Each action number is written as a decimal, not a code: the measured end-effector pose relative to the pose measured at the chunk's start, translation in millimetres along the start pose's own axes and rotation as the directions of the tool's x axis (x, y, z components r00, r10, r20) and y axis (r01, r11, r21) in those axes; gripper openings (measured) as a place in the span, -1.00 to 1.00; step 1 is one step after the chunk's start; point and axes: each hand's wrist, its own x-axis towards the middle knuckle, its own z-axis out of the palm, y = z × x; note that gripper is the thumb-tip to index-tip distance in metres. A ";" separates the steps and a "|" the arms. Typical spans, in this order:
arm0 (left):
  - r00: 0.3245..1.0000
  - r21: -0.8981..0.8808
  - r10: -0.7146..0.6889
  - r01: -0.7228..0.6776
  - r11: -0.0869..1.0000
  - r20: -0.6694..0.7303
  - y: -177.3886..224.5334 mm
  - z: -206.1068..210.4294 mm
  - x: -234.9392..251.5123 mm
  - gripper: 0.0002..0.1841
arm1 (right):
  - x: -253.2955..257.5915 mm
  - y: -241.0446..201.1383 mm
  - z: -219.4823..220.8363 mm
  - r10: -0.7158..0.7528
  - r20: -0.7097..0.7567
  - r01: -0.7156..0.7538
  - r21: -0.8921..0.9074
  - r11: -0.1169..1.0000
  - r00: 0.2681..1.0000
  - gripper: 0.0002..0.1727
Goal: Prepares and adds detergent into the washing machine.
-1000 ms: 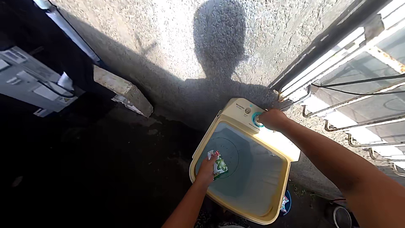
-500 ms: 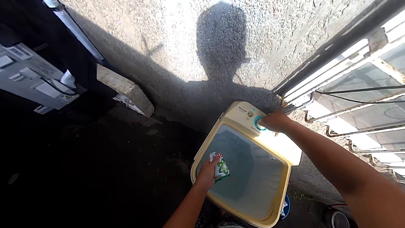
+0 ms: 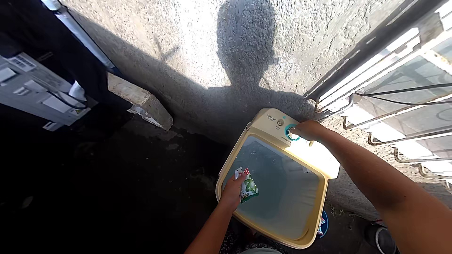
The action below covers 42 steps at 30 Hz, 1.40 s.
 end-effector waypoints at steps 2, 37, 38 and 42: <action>1.000 -0.015 -0.009 0.009 1.000 0.008 -0.4 1.3 -1.2 -0.68 | -13.0 3.0 10.7 0.039 -0.167 -0.017 0.131 0.991 0.985 -0.32; 0.646 0.548 -0.395 -0.763 -0.342 0.653 -22.4 110.6 37.1 -0.56 | -143.5 -64.2 214.3 -0.018 -0.146 0.129 0.799 0.588 0.989 -0.62; 0.621 0.509 -0.387 -0.782 -0.359 0.682 -31.5 111.5 34.5 -0.58 | -148.1 -63.2 217.4 -0.006 -0.146 0.122 0.801 0.586 0.989 -0.64; 0.543 0.346 -0.358 -0.803 -0.485 0.760 -51.6 118.3 43.8 -0.64 | -165.3 -58.5 229.2 0.136 -0.143 0.038 0.813 0.582 0.980 -0.54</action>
